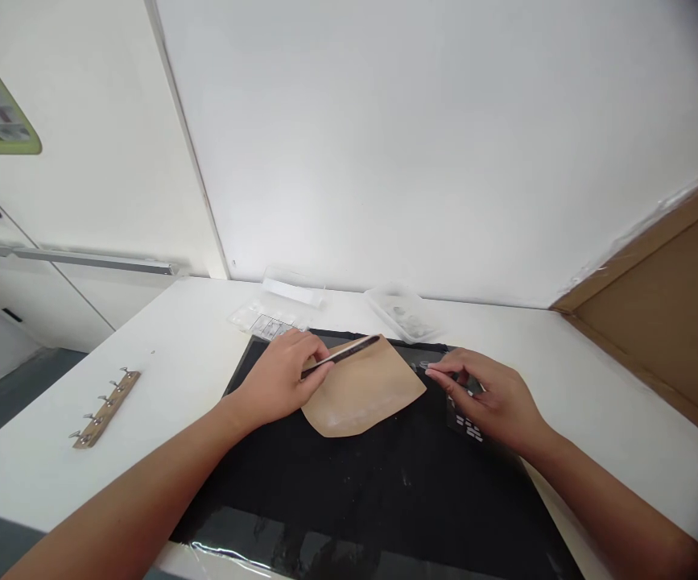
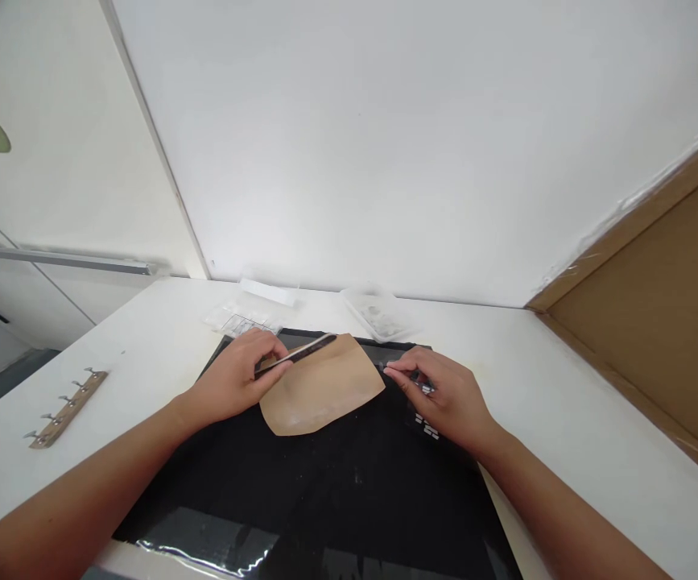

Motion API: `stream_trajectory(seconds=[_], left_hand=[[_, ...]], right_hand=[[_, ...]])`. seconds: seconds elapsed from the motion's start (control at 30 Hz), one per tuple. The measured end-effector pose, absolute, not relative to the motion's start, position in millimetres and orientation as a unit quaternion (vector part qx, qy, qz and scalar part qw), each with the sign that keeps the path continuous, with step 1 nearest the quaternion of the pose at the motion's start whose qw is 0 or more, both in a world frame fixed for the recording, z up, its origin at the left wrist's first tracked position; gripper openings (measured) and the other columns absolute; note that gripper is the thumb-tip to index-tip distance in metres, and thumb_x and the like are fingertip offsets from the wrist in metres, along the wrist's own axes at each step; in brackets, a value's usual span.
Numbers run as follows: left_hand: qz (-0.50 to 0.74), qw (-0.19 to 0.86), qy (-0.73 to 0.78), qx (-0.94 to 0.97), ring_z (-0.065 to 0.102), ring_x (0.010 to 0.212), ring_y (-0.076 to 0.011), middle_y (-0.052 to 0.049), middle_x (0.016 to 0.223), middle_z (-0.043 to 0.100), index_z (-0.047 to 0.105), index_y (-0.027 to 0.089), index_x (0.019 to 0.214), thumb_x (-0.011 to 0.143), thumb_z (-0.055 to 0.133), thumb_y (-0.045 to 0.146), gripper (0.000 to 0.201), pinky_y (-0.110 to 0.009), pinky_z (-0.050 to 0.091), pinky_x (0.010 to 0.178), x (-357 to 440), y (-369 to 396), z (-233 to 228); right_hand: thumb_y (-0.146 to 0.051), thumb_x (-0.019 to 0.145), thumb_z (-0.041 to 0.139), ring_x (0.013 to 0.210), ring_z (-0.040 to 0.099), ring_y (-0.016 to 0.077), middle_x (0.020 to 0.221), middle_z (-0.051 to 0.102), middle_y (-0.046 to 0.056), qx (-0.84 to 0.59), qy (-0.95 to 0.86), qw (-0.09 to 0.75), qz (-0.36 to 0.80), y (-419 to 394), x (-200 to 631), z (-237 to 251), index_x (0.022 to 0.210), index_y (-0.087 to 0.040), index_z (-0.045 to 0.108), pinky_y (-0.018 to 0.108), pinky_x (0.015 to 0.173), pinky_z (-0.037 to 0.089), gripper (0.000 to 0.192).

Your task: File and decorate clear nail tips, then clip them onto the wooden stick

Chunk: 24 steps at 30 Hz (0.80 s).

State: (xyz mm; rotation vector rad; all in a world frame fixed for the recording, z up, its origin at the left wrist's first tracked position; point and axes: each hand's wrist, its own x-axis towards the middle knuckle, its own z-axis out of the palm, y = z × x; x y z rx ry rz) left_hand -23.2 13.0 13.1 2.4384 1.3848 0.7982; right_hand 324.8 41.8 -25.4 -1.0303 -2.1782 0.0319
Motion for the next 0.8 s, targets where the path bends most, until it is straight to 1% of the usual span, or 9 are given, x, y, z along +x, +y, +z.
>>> stream_trajectory(seconds=[0.07,0.13,0.23,0.3,0.43,0.53,0.7,0.8], left_hand=[[0.31,0.163,0.48,0.804,0.058,0.08,-0.0185,-0.001,0.089,0.066,0.058,0.021,0.095,0.101,0.055,0.031,0.013,-0.032,0.04,0.07,-23.2,14.2,13.3],[0.329,0.217,0.485,0.781,0.059,0.074,-0.0165,0.0,0.089,0.068,0.053,0.022,0.098,0.103,0.052,0.033,0.012,-0.031,0.041,0.066,-22.5,14.1,12.7],[0.345,0.276,0.48,0.758,0.058,0.071,-0.0151,0.001,0.087,0.068,0.048,0.023,0.102,0.105,0.048,0.033,0.01,-0.03,0.042,0.067,-20.9,12.4,11.1],[0.352,0.298,0.48,0.747,0.056,0.07,-0.0148,0.003,0.083,0.064,0.047,0.023,0.107,0.105,0.047,0.034,0.011,-0.03,0.042,0.068,-19.9,11.7,9.7],[0.365,0.338,0.487,0.718,0.052,0.069,-0.0147,0.004,0.079,0.056,0.047,0.024,0.119,0.106,0.045,0.039,0.02,-0.03,0.041,0.067,-18.5,11.9,8.2],[0.359,0.327,0.499,0.718,0.049,0.068,-0.0149,0.004,0.078,0.054,0.049,0.024,0.118,0.106,0.046,0.044,0.023,-0.03,0.039,0.066,-18.1,11.9,8.5],[0.343,0.236,0.502,0.758,0.055,0.076,-0.0178,0.0,0.086,0.058,0.053,0.022,0.105,0.105,0.047,0.047,0.025,-0.032,0.04,0.07,-17.8,11.6,9.1],[0.321,0.193,0.507,0.776,0.058,0.075,-0.0194,0.0,0.086,0.06,0.052,0.023,0.107,0.106,0.044,0.046,0.024,-0.032,0.04,0.07,-17.6,11.9,8.6]], right_hand=[[-0.034,0.1,0.064,0.072,0.067,0.0152,0.091,0.075,0.002,-0.397,-0.845,0.359,0.015,41.6,324.1,-25.6,0.097,-0.026,0.072,0.028,0.061,0.052,0.012],[-0.034,0.1,0.064,0.073,0.067,0.0152,0.091,0.075,0.001,-0.393,-0.846,0.36,0.019,41.8,323.9,-26.4,0.097,-0.026,0.072,0.028,0.062,0.052,0.012],[-0.034,0.1,0.064,0.073,0.067,0.0151,0.092,0.075,0.002,-0.389,-0.847,0.362,0.024,42.4,324.3,-28.0,0.097,-0.026,0.072,0.028,0.062,0.053,0.011],[-0.034,0.1,0.064,0.072,0.068,0.0153,0.092,0.075,0.002,-0.387,-0.847,0.363,0.026,42.7,324.6,-28.4,0.098,-0.026,0.072,0.028,0.062,0.053,0.012],[-0.036,0.1,0.063,0.072,0.069,0.0159,0.091,0.076,0.002,-0.383,-0.847,0.368,0.033,42.8,324.0,-27.4,0.098,-0.027,0.073,0.029,0.061,0.054,0.014],[-0.035,0.1,0.063,0.071,0.069,0.016,0.09,0.075,0.002,-0.377,-0.848,0.372,0.036,42.2,322.8,-26.0,0.097,-0.027,0.073,0.029,0.06,0.054,0.013],[-0.035,0.1,0.063,0.071,0.069,0.0163,0.089,0.075,0.002,-0.372,-0.85,0.371,0.037,41.8,322.0,-25.0,0.097,-0.027,0.073,0.029,0.059,0.053,0.012],[-0.035,0.1,0.063,0.071,0.069,0.0169,0.089,0.075,0.002,-0.375,-0.851,0.364,0.042,42.5,322.8,-25.8,0.098,-0.027,0.072,0.03,0.06,0.053,0.012]])
